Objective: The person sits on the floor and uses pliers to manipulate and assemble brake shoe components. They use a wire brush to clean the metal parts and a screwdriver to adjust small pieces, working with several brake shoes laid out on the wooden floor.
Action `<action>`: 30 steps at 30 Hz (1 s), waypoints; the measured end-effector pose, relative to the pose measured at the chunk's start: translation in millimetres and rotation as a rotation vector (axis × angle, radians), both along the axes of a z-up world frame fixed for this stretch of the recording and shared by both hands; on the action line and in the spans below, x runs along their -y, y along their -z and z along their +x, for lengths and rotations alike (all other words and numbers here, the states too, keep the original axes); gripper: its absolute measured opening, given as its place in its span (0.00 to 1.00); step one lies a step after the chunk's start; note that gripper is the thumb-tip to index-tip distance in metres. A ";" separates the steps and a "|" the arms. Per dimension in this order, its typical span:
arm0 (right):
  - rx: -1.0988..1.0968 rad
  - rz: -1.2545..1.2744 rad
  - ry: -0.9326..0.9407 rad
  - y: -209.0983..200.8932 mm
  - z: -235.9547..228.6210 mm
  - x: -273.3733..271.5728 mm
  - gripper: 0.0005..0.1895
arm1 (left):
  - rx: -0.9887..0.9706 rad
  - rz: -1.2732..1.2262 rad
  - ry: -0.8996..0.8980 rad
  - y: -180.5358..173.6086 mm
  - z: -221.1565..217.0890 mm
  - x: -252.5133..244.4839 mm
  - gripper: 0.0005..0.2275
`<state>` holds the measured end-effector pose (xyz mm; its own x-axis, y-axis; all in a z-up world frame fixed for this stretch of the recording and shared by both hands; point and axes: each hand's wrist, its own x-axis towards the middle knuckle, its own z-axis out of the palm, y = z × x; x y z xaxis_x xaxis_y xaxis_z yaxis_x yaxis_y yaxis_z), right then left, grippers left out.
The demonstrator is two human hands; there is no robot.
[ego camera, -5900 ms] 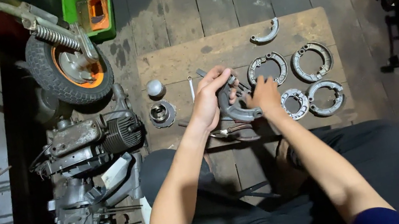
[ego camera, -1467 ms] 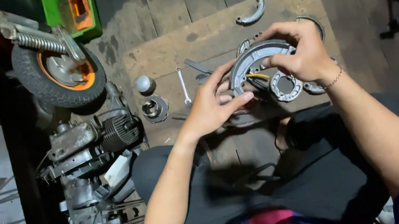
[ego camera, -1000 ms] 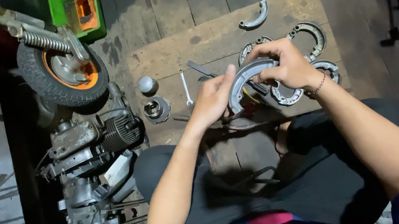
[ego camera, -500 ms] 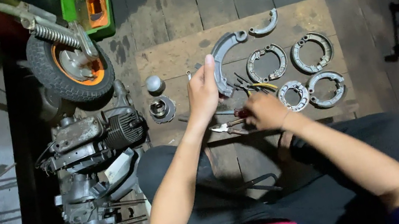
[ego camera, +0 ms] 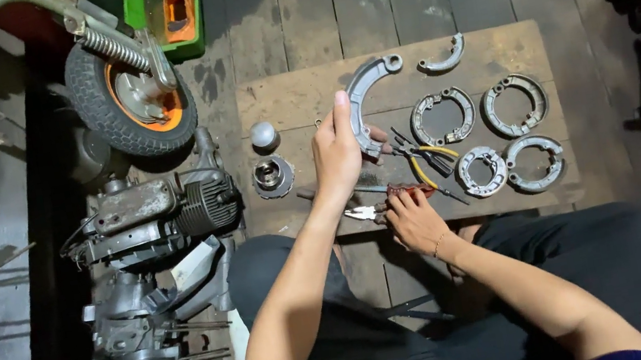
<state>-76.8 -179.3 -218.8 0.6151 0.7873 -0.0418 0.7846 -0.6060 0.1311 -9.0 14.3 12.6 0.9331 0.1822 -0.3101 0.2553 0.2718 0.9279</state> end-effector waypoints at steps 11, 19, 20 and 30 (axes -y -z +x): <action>-0.998 0.738 0.782 1.9 3.9 4.7 0.21 | 0.036 -0.144 -0.029 -5.3 3.8 2.3 0.22; -1.654 1.564 0.890 -195.6 -4.0 22.9 0.31 | 0.069 -0.187 -0.020 -3.6 1.7 0.2 0.21; -1.485 1.497 0.858 -200.9 -7.2 34.5 0.28 | 0.067 -0.151 0.020 -7.3 0.6 -0.7 0.21; -1.278 0.831 0.364 -243.5 18.2 101.6 0.08 | 0.007 0.000 0.253 3.2 -2.6 0.9 0.20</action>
